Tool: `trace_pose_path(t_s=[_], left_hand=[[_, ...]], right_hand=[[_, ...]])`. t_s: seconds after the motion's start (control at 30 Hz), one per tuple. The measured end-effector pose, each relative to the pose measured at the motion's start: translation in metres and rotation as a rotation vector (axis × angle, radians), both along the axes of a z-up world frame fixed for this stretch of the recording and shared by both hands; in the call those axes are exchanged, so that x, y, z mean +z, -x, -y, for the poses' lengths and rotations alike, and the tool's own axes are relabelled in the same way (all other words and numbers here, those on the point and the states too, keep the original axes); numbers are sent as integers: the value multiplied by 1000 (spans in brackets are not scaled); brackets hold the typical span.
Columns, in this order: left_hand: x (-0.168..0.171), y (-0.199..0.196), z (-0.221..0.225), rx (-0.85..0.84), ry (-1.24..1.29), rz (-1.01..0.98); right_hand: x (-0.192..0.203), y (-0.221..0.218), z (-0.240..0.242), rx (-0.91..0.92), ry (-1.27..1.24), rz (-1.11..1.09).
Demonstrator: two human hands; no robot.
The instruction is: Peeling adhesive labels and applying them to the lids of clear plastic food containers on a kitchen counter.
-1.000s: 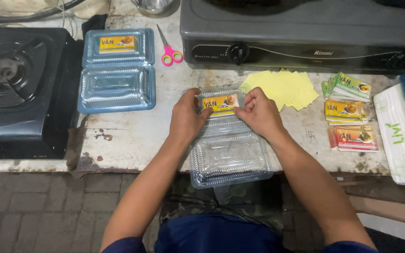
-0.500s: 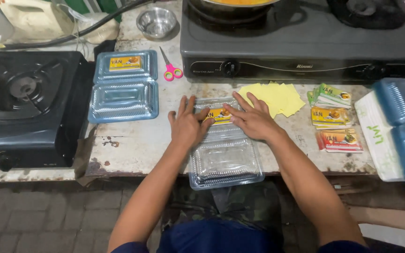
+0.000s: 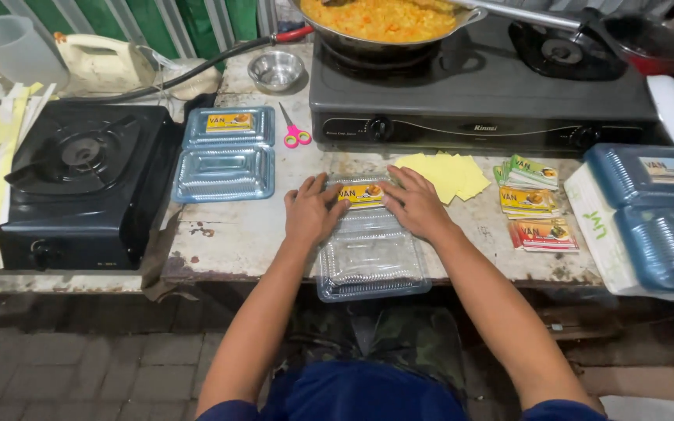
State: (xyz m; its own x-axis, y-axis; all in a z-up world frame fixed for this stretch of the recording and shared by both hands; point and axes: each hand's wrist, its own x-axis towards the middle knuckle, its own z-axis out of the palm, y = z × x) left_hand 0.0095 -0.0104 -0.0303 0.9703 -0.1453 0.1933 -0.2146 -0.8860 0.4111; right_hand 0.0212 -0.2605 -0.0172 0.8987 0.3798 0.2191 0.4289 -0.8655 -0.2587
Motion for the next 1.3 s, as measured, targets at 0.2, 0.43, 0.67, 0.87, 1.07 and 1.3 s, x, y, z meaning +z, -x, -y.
trace_pose_path(t_s=[0.2,0.43,0.67,0.87,1.07,1.3], left_hand=[[49,24,-7,-31,139,-91],[43,-8,-28,-253,-37,-168],[34,-46,-29,-440,-1,279],[39,-77,-31,-627,24,630],[35,-88,-25,-686,239,703],[40,-85,-35,-587,152,522]], right_hand=[[-19,-5,14,-140,-226,150],[12,-9,1,-274,-332,-202],[43,-45,-4,-189,-390,-258],[22,-78,25,-59,-551,-120],[6,-74,37,64,-1281,-476],[-28,-91,44,368,-1574,-629]])
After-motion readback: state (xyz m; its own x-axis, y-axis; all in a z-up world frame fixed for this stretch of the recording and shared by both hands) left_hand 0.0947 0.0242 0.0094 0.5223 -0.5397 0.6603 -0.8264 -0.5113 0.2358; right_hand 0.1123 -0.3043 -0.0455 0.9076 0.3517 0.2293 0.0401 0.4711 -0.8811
